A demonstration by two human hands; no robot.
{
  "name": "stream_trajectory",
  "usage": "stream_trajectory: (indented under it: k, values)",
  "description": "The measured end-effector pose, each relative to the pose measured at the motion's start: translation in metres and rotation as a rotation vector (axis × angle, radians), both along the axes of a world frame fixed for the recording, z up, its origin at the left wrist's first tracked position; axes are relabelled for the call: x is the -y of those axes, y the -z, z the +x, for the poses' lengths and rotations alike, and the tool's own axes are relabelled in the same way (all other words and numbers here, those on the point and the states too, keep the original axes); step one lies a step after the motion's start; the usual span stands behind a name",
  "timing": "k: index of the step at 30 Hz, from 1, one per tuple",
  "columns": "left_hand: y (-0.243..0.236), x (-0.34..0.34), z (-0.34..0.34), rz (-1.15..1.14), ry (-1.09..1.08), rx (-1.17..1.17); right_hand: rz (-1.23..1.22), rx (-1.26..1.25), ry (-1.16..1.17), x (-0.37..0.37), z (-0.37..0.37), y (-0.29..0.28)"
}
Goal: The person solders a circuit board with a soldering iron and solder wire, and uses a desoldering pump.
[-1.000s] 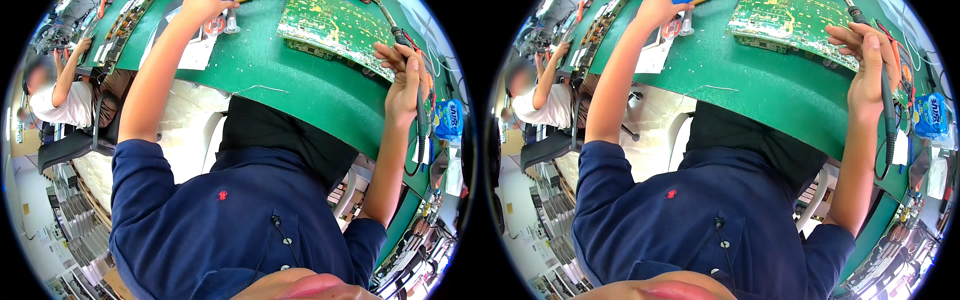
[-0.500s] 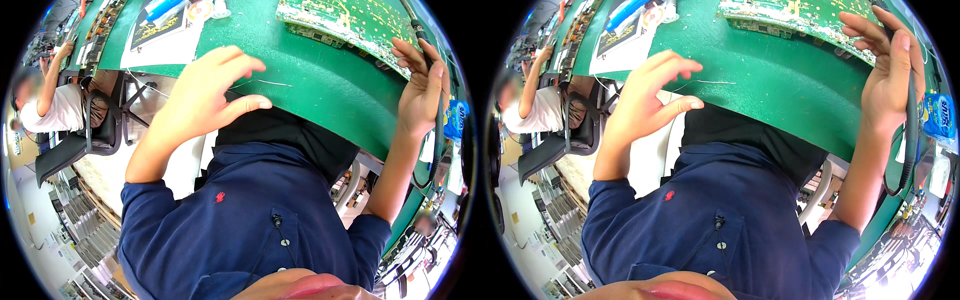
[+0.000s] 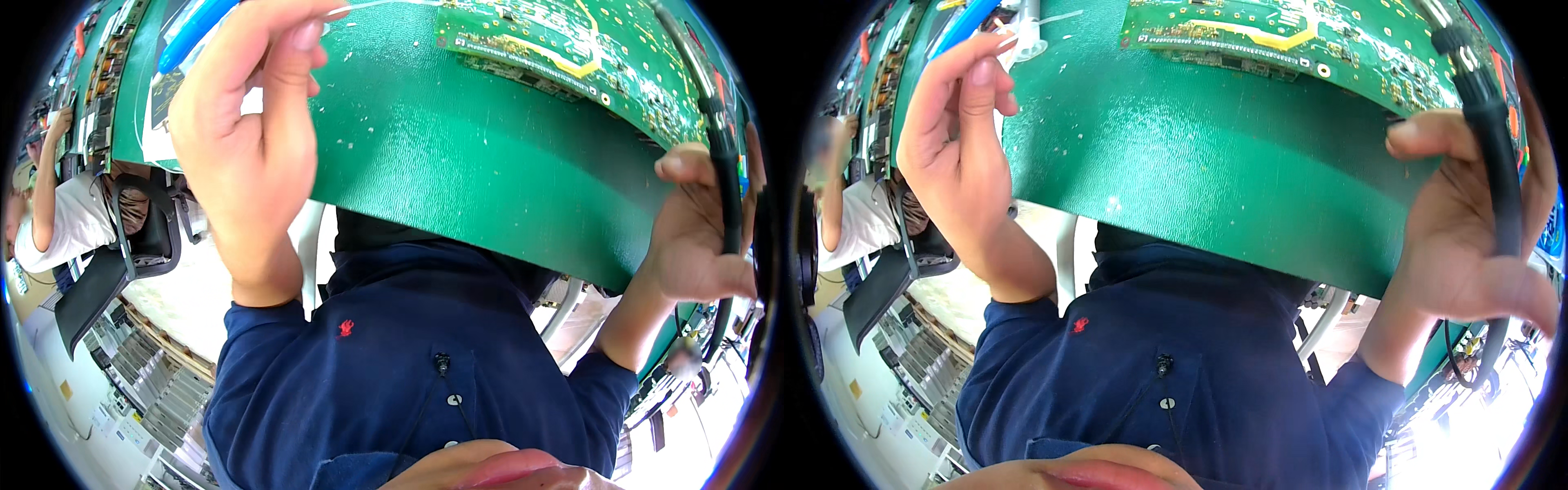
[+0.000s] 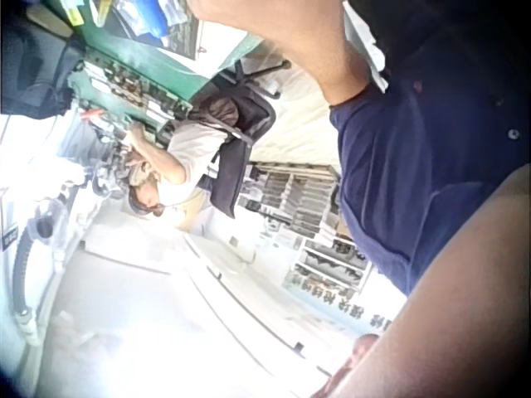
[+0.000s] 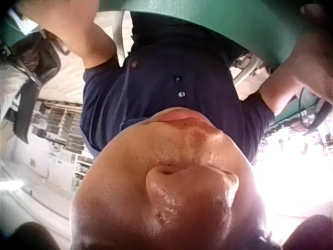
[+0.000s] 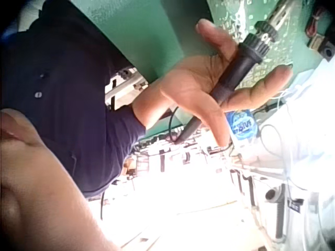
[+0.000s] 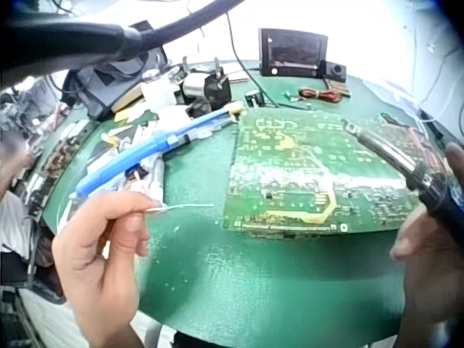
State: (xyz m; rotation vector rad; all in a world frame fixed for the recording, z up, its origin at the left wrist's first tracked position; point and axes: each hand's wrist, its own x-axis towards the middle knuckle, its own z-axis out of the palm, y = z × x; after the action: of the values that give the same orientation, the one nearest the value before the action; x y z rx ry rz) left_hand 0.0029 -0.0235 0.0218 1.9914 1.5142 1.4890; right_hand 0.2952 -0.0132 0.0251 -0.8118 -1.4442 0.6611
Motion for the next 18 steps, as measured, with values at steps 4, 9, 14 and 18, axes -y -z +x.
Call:
stream_trajectory:
  k: [4, 9, 14, 18]
  values:
    - [0.015, -0.012, 0.017, -0.041, 0.040, 0.050, -0.111, 0.013, -0.087, 0.009, 0.017, 0.002]
    - [0.020, -0.016, 0.015, -0.002, 0.225, -0.054, -0.198, 0.122, -0.059, 0.012, 0.013, 0.006]
    - [0.024, -0.014, 0.017, 0.009, 0.268, -0.030, -0.193, 0.258, 0.028, 0.022, -0.010, 0.005]
    - [0.021, -0.017, 0.013, 0.007, 0.346, -0.060, -0.351, 0.210, -0.140, 0.024, -0.002, -0.007]
